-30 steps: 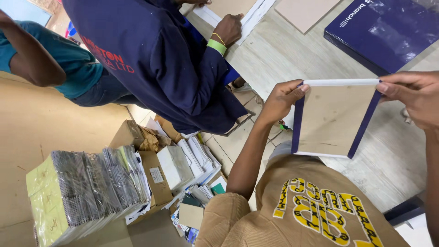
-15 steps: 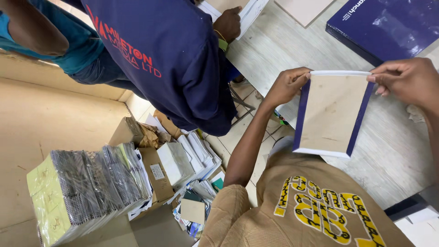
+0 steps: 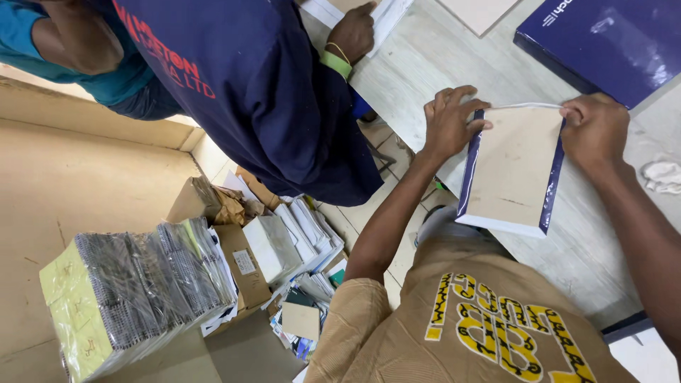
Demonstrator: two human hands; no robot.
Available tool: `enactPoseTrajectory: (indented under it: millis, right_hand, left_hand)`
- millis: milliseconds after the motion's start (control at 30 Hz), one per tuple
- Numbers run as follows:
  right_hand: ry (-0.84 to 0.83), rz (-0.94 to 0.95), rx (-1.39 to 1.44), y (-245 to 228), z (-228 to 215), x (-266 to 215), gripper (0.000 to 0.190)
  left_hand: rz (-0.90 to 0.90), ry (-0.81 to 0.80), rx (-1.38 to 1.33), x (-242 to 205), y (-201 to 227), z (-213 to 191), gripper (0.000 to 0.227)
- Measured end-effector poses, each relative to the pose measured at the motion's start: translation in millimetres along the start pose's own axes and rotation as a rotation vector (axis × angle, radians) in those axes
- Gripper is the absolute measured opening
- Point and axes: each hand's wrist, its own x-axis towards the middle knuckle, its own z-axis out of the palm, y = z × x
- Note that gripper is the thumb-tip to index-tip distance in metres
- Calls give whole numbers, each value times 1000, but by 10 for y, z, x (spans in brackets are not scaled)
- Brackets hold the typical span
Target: The person applies blue tape to the edges of a notebook cover, smoothing it down with a cloth. They repeat this process on multiple notebooks, flipping them over to apply tape to different sides.
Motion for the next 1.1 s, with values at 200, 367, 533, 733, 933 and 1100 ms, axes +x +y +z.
enactPoseTrajectory:
  millis: [200, 367, 533, 733, 933, 1100]
  right_hand:
    - [-106, -155, -779, -724, -285, -305, 45]
    - [102, -285, -740, -640, -212, -334, 33]
    - [44, -211, -780, -619, -127, -339, 24]
    - [-6, -194, -893, -709, -121, -243, 47]
    - [133, -261, -604, -738, -133, -295, 33]
    - [115, -211, -591, -813, -188, -328, 29]
  left_hand:
    - [11, -158, 970, -230, 507, -74, 71]
    - [201, 92, 253, -249, 573, 269, 31]
    - [248, 129, 210, -200, 581, 360, 51]
    - [230, 134, 223, -212, 652, 464, 57]
    - [94, 130, 334, -349, 1057, 463, 46]
    - [129, 110, 292, -395, 1041, 423, 48]
